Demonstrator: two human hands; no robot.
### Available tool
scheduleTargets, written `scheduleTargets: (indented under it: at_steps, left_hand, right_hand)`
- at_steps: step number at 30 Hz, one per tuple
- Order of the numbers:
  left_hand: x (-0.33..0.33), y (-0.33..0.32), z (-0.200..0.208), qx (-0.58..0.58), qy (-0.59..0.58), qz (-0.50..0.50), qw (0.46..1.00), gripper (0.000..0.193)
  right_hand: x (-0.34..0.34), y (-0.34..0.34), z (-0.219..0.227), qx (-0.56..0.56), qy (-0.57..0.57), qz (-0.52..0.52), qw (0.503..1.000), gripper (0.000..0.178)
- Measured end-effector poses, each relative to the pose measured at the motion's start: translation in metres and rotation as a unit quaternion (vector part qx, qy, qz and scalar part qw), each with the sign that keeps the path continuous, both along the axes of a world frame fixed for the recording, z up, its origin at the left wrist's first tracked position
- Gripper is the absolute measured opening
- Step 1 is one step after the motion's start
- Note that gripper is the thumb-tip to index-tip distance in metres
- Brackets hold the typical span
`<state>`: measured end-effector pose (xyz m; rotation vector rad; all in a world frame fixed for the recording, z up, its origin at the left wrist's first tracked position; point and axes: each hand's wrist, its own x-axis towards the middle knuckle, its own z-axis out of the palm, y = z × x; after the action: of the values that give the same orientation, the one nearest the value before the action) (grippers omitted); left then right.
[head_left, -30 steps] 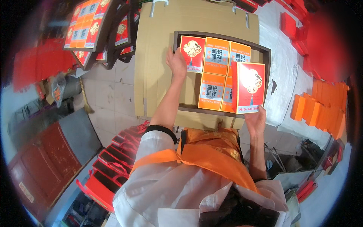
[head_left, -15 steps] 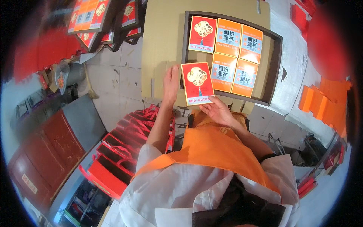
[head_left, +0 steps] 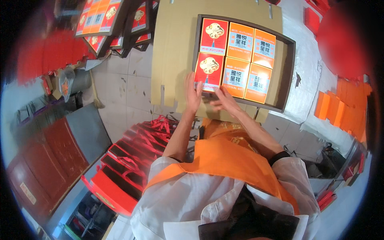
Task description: The person assembles cardboard boxes by folding flat panels into rectangular frames. They then place orange and red inner boxes into the frames and stack the completed units on a pile.
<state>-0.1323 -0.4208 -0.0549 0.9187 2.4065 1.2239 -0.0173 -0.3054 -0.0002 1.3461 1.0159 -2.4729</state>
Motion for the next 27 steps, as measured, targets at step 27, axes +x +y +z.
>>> scheduleTargets:
  at_steps: [27]
  left_hand:
    - [0.019, 0.034, 0.011, -0.313, 0.107, -0.150, 0.932, 0.048]
  right_hand:
    - [0.102, 0.561, -0.064, 0.758, -0.173, 0.044, 0.627, 0.068]
